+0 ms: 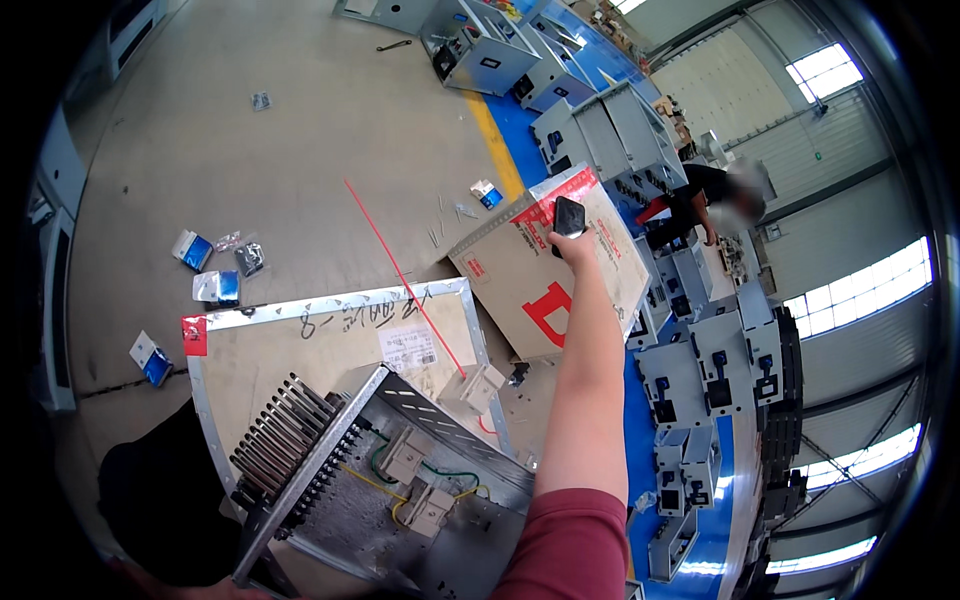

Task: The person holds an open metal electrical enclosure and installs a small white plastic component with a red wire into a mounting slot. They repeatedly remove and reinsert the component to align it, then secure it in place. The task is performed by hand without visible tools.

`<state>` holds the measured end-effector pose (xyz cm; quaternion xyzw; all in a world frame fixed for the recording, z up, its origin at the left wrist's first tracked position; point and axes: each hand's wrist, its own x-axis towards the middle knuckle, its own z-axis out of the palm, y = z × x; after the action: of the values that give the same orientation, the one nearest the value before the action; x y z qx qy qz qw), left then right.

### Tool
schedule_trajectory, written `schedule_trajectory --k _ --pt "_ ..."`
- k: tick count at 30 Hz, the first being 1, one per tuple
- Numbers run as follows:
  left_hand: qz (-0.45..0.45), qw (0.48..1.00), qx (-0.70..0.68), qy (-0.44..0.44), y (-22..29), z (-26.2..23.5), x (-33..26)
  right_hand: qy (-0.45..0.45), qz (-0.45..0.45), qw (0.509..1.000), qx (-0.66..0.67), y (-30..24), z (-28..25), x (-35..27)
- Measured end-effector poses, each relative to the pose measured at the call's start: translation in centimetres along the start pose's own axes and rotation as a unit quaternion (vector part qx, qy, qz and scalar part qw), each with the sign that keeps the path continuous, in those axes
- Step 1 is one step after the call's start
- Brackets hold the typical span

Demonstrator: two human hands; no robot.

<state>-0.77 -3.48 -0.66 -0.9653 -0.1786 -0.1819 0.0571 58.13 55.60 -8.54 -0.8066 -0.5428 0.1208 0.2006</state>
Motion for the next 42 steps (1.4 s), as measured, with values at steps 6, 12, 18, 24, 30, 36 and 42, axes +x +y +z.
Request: schedule_trajectory --k 6,12,18,24,30,36,42 --pt "0.003 1.000 -0.020 0.000 -0.2 0.1 -0.3 0.079 -0.099 0.987 -0.104 -1.7 -1.3 -3.6" --pt "-0.089 0.985 -0.040 0.141 -0.3 1.0 1.5 0.158 -0.164 0.968 -0.107 -2.1 -1.2 -4.6" --pt "-0.168 0.950 -0.085 0.250 3.2 4.0 2.1 0.216 -0.244 0.943 -0.072 -2.1 -1.0 -4.7" --pt "-0.173 0.948 -0.086 0.253 3.2 4.1 2.1 0.223 -0.321 0.920 0.011 -4.3 -0.7 -4.6" --pt "-0.158 0.949 -0.130 0.240 2.8 4.1 1.9 0.241 -0.409 0.875 0.096 -12.9 0.2 -6.6" --pt "-0.121 0.949 -0.199 0.212 2.7 4.2 0.9 0.221 -0.541 0.796 0.158 -23.3 1.7 -12.5" --pt "-0.086 0.943 -0.266 0.183 2.8 4.1 -0.1 0.102 -0.471 0.864 0.144 -24.5 2.6 -13.3"
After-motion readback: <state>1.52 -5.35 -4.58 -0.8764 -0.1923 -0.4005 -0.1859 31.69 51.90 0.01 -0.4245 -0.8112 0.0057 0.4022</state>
